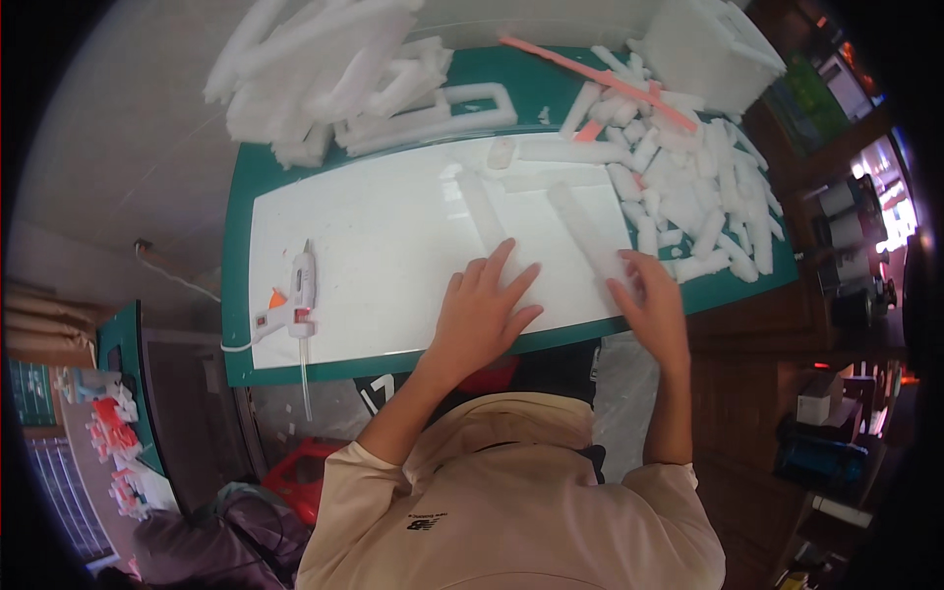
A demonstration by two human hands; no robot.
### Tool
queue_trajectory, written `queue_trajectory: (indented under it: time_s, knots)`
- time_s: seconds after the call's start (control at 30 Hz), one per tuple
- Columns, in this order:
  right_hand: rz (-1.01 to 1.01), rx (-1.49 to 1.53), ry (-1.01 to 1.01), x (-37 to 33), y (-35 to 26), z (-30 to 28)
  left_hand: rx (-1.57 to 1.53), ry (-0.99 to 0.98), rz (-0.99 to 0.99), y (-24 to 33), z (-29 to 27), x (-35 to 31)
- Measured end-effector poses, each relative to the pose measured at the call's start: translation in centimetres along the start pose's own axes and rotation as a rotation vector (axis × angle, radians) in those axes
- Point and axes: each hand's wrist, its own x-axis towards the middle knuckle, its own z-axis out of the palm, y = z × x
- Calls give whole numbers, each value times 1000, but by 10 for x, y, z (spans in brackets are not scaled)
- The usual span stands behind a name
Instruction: Gluing foam strips together to create a structure using a hot glue gun
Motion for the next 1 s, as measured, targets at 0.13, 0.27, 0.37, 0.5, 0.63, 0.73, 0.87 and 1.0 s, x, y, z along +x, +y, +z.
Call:
queue_trajectory:
  time_s: [0.13, 0.27, 0.37, 0.5, 0.63, 0.73, 0.87, 1.0]
  knots:
    - [-141, 66, 33, 4, -3, 25, -241, -1, -115, -4, 12, -6]
    - [-198, 188, 58, 2, -11, 44, -419, -30, -228, 8, 12, -10]
    - [-260, 149, 86, 4, -8, 50, -634, -68, -324, 4, 9, -11]
    - [-337, 90, 134, 11, -4, 59, -114, 103, -28, -13, 4, -9]
    - [-323, 206, 70, 13, -18, 68, -281, 32, -57, -15, 13, -18]
    - [-285, 278, 58, 6, -15, 67, -268, 62, -45, -20, 15, -20]
    - [-284, 109, 79, -10, -16, 57, -72, 189, -223, -32, 7, -10]
    - [-245, 105, 20, -20, -32, 62, -22, 129, -369, -39, 2, 3]
